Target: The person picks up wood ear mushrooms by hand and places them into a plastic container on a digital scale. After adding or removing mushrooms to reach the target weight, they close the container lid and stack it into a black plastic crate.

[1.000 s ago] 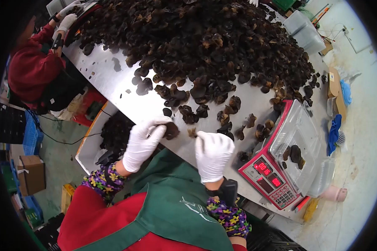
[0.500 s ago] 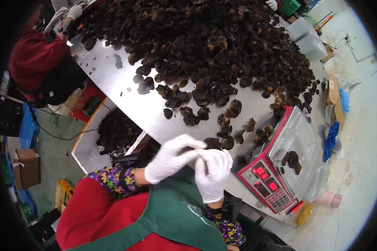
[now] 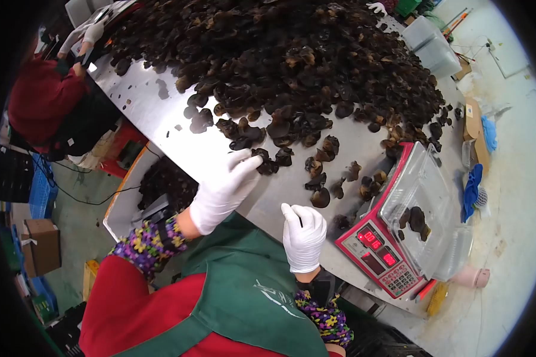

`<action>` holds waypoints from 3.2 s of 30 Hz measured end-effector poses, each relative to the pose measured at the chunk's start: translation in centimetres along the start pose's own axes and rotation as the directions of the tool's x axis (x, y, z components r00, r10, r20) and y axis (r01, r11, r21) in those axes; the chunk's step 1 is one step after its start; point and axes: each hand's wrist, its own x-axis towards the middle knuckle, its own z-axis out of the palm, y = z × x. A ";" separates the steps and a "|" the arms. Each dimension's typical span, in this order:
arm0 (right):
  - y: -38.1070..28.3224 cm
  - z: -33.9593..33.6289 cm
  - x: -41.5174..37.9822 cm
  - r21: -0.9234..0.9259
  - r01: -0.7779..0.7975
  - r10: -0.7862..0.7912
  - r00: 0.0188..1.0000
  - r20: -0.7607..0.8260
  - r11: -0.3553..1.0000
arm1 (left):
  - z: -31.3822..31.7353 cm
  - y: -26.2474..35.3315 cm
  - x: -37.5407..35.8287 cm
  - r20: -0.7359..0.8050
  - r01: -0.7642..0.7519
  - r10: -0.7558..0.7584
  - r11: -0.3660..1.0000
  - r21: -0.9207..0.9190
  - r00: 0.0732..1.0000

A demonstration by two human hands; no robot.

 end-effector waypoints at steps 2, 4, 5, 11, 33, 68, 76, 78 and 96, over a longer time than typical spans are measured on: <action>0.0 -0.6 -0.8 -0.009 0.001 -0.001 0.999 -0.034 1.000 | 2.0 -0.1 1.2 0.070 -0.060 0.063 0.997 -0.043 0.996; 0.1 -1.0 -1.8 -0.008 -0.018 0.017 0.997 -0.080 1.000 | 2.9 0.1 1.1 0.181 -0.186 0.189 0.982 -0.031 0.965; 0.2 -1.0 -2.1 -0.009 -0.027 0.026 0.996 -0.084 1.000 | 3.2 0.8 0.6 0.225 -0.237 0.247 0.969 -0.072 0.942; -0.3 -1.5 -1.3 -0.028 -0.160 0.155 0.979 -0.135 0.987 | 3.9 1.7 1.3 -0.004 -0.248 0.250 0.957 -0.153 0.968; 0.1 -1.3 -1.7 0.100 -0.216 0.225 0.969 -0.096 0.971 | -4.6 -4.1 5.8 0.135 0.399 -0.400 0.704 -0.587 0.906; 0.2 -1.2 -2.6 0.116 -0.081 0.097 0.986 -0.139 0.990 | 4.9 2.0 5.0 0.333 -0.239 0.206 0.969 0.061 0.920; 0.4 -1.0 -2.5 0.113 -0.100 0.118 0.979 -0.165 0.989 | 7.8 4.1 6.0 0.621 -0.329 0.225 0.943 0.056 0.751; 0.3 -0.9 -2.7 0.123 -0.094 0.114 0.978 -0.173 0.988 | 6.5 4.7 5.8 0.414 -0.068 0.154 0.975 -0.214 0.897; 0.4 -1.0 -2.6 0.127 -0.084 0.106 0.978 -0.177 0.988 | 5.5 1.0 6.3 0.475 -0.248 0.205 0.968 0.028 0.856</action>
